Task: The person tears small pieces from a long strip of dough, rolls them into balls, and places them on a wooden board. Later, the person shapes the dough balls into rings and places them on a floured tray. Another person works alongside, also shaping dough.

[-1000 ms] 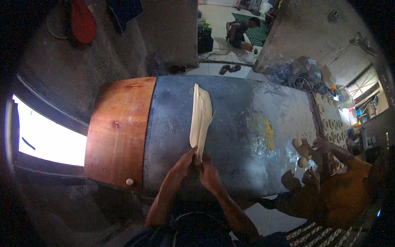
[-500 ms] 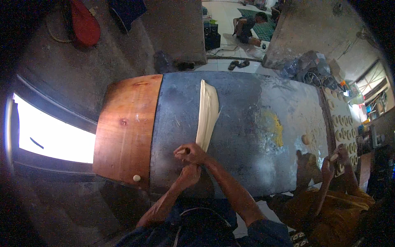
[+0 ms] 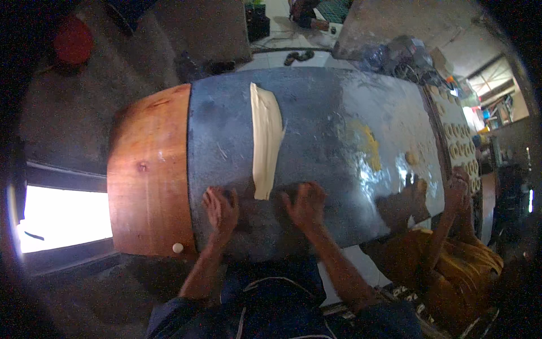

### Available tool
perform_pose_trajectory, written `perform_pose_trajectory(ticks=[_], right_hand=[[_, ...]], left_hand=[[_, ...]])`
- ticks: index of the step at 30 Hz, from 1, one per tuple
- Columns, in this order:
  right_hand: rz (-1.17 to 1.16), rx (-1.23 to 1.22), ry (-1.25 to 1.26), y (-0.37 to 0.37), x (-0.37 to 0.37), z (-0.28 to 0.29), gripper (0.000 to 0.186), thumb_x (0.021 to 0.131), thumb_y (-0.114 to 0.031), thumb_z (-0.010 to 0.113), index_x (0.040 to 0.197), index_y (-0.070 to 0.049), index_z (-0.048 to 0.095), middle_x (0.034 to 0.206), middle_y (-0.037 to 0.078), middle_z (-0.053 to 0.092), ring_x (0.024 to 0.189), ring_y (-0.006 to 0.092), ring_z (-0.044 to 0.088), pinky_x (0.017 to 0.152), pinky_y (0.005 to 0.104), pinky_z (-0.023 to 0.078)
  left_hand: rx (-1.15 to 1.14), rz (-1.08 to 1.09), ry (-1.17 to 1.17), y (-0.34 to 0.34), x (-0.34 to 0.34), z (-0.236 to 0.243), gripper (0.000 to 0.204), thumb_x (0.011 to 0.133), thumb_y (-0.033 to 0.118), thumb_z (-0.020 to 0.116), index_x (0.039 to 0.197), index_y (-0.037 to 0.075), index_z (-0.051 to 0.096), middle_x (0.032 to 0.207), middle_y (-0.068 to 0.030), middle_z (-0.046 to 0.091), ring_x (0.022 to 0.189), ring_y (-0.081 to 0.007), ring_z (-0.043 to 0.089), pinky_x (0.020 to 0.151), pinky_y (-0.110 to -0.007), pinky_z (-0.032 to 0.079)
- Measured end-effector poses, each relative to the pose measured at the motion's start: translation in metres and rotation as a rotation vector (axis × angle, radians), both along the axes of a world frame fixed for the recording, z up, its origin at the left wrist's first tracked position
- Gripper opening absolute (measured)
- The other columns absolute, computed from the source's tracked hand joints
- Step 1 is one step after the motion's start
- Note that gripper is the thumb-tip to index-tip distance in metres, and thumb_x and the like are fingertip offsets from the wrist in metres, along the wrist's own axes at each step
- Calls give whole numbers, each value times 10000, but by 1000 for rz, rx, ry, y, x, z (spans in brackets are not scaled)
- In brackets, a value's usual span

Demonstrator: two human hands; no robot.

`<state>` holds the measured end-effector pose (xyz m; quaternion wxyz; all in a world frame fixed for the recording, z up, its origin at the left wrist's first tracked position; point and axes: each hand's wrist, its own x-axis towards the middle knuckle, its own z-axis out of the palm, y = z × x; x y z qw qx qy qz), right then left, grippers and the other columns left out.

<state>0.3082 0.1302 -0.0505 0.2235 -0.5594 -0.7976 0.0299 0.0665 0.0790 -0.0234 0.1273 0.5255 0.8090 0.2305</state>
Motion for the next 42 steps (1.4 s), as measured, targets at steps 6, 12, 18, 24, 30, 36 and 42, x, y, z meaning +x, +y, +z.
perform_pose_trajectory(ticks=[6,12,18,24,30,36,42], right_hand=[[318,-374,17,-73,70,-51,365,923,-241,689,1138,17,547,1155,242,550,1022,414,532,918,528,417],[93,-222,235,-14,-5,2,271,891,-222,690,984,-12,545,889,166,517,841,367,509,781,497,397],[152,-394,-18,-2,96,9,292,913,-237,682,1063,-23,551,996,208,557,958,426,550,820,521,441],[222,-372,237,-50,62,-3,265,886,-201,701,974,-23,526,926,183,526,863,376,514,770,520,410],[-16,-219,160,8,50,19,255,927,-226,637,1025,2,581,968,227,583,911,434,589,823,532,463],[487,-167,134,-31,135,-37,267,854,-111,707,1004,-28,503,922,196,531,825,392,521,760,490,425],[253,-2,146,-61,118,-41,208,915,-82,685,1019,-3,524,1001,210,564,917,393,557,804,490,466]], left_hand=[[-6,-158,-485,-95,14,-47,306,951,107,650,1164,-49,495,1050,-237,535,944,-382,559,830,-493,464],[325,-137,17,-31,25,-38,301,929,-5,640,1147,-66,440,925,-204,500,833,-339,526,756,-425,454],[155,-220,-119,-45,-34,-41,293,900,-45,639,1092,-33,419,925,-206,496,838,-356,528,758,-434,455],[327,-348,-25,-99,26,-56,252,910,-38,635,1067,-35,438,981,-214,504,866,-380,544,769,-465,456],[303,-113,37,-64,-3,-59,323,931,18,637,1157,-52,418,973,-200,467,890,-352,526,754,-475,443],[244,141,-524,-78,-16,-85,267,925,65,652,1139,12,501,983,-155,490,847,-315,523,760,-429,454],[242,-301,-12,-105,-35,5,225,854,50,717,1046,9,609,1083,-160,569,976,-345,565,839,-416,488]])
